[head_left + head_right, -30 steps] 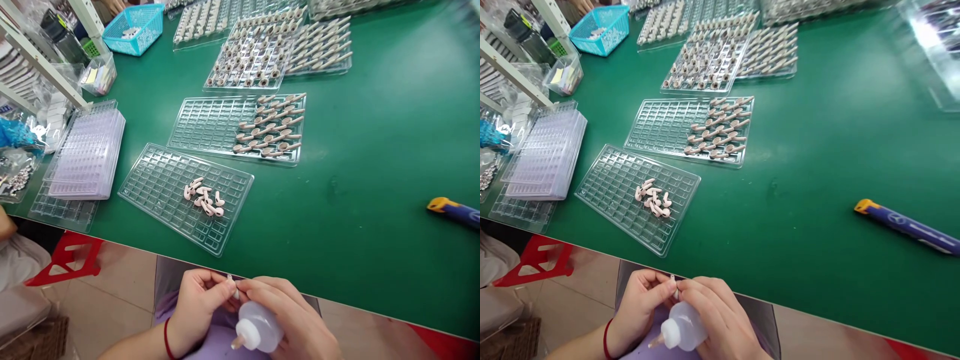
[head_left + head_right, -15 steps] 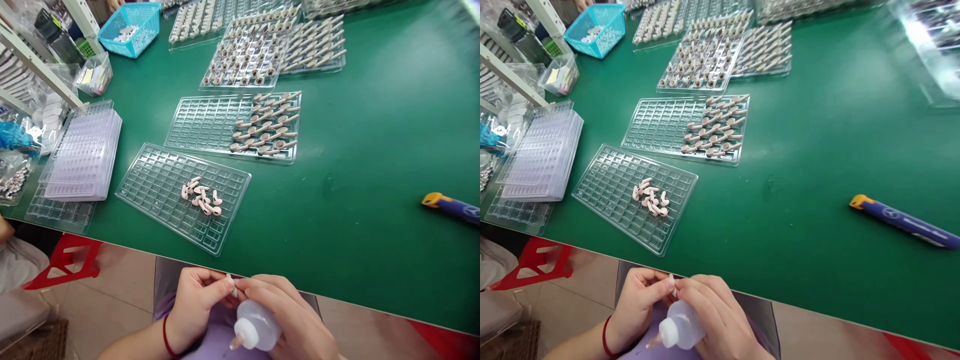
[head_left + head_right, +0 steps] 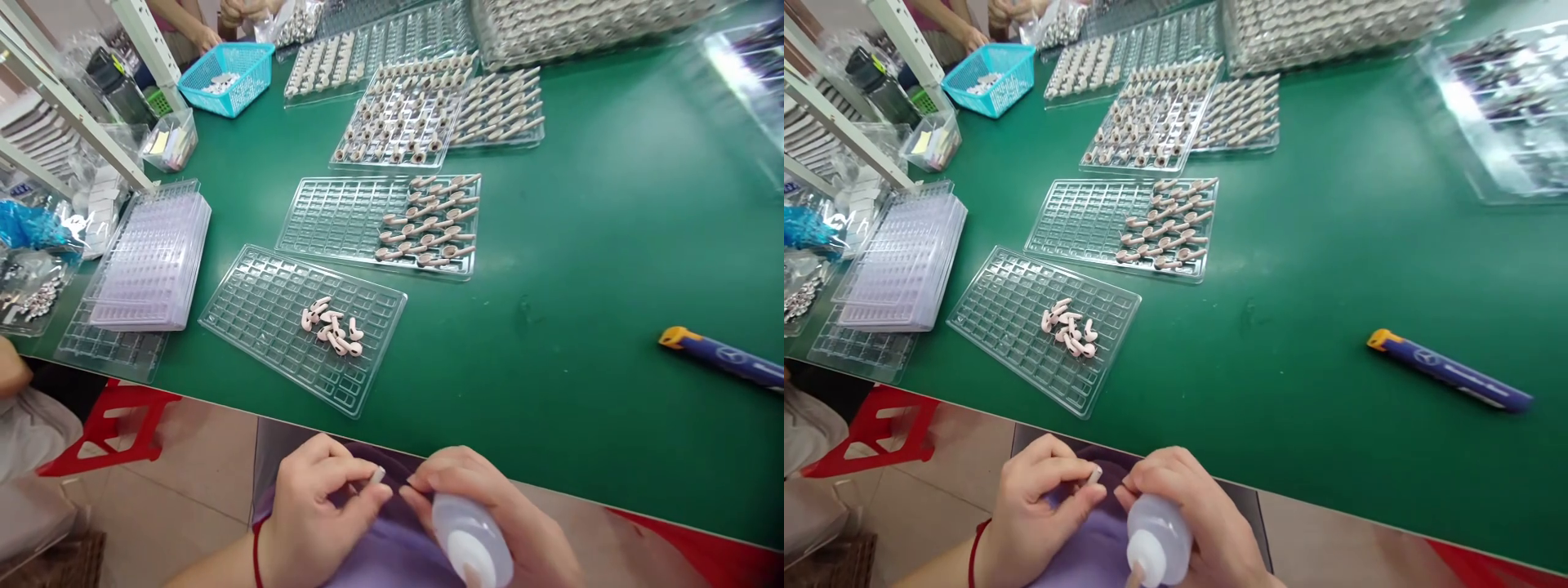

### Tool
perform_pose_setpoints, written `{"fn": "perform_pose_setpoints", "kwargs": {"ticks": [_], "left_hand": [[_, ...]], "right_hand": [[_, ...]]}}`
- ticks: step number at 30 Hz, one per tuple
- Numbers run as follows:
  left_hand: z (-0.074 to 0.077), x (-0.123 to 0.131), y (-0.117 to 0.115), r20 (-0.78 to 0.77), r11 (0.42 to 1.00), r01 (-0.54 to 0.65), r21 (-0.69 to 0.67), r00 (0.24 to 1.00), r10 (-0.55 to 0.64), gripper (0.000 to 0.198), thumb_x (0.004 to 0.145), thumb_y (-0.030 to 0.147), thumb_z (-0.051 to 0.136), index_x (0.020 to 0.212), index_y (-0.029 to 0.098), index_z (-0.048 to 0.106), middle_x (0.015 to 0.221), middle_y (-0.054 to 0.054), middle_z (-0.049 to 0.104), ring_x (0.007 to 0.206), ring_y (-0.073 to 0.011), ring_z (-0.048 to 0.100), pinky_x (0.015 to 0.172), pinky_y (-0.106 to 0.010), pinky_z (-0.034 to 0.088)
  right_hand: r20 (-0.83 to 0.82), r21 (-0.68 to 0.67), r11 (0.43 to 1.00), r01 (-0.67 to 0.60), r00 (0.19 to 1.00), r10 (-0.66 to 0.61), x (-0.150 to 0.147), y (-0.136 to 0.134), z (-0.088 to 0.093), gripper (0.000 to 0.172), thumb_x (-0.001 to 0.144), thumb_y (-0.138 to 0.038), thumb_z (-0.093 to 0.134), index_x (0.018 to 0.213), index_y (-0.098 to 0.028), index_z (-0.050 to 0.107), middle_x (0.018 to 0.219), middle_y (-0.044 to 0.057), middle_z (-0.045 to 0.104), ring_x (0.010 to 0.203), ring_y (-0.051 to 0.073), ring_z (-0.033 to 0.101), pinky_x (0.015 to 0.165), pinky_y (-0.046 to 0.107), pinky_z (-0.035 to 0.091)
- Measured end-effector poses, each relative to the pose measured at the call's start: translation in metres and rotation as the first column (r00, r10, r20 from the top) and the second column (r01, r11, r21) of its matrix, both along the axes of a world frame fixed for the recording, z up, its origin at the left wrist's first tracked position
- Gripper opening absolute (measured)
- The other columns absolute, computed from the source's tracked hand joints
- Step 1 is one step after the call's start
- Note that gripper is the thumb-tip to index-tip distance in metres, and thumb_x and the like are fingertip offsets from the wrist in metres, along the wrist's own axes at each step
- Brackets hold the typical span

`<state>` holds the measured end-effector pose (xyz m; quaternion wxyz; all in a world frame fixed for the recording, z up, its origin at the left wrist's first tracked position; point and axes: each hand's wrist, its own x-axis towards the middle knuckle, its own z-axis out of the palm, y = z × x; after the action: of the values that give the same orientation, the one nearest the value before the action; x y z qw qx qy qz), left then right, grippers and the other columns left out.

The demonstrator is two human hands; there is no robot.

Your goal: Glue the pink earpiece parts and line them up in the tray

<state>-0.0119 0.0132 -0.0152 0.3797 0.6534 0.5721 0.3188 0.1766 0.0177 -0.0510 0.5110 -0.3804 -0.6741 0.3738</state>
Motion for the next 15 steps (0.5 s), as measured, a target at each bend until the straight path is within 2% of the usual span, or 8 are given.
{"fn": "perform_pose_setpoints", "kwargs": {"ticks": [2,4,9,15], "left_hand": [[0.0049,-0.0008,-0.0013,-0.120,0.982,0.069,0.175,0.992,-0.048,0.009,0.085,0.019,0.067,0.089,0.017,0.075,0.070,-0.004,0.065,0.061,-0.0130,0.060,0.057,-0.021,0.050],[0.0074,-0.0005,-0.0018,-0.217,0.958,0.120,0.259,0.974,-0.064,0.009,0.086,0.016,0.064,0.089,0.017,0.073,0.069,-0.003,0.063,0.062,-0.0131,0.059,0.058,-0.022,0.050],[0.0102,0.0013,-0.0022,-0.338,0.925,0.179,0.335,0.939,-0.060,0.010,0.086,0.011,0.062,0.091,0.017,0.068,0.070,-0.003,0.061,0.063,-0.0139,0.057,0.058,-0.023,0.047],[0.0128,0.0034,-0.0013,-0.339,0.920,0.181,0.348,0.939,-0.056,0.008,0.087,0.012,0.061,0.090,0.017,0.067,0.069,-0.002,0.061,0.062,-0.0136,0.056,0.058,-0.023,0.048]], "right_hand": [[-0.013,-0.003,1.000,0.017,1.000,-0.017,0.0008,-0.0013,0.0012,0.036,0.080,0.001,0.063,0.108,-0.022,0.058,0.080,0.003,0.067,0.069,0.017,0.065,0.058,0.030,0.057],[-0.020,0.003,1.000,0.026,0.999,-0.026,0.0002,-0.0023,0.0019,0.036,0.079,0.001,0.064,0.107,-0.022,0.058,0.079,0.003,0.067,0.068,0.017,0.065,0.058,0.030,0.057],[-0.019,0.000,0.999,0.035,0.999,-0.035,-0.0020,-0.0023,0.0033,0.034,0.080,0.001,0.064,0.105,-0.022,0.058,0.078,0.002,0.066,0.067,0.016,0.064,0.057,0.029,0.057],[-0.021,-0.009,0.999,0.038,0.999,-0.038,-0.0027,-0.0035,0.0016,0.034,0.081,-0.001,0.063,0.107,-0.022,0.058,0.078,0.003,0.067,0.067,0.017,0.065,0.057,0.031,0.057]]}}
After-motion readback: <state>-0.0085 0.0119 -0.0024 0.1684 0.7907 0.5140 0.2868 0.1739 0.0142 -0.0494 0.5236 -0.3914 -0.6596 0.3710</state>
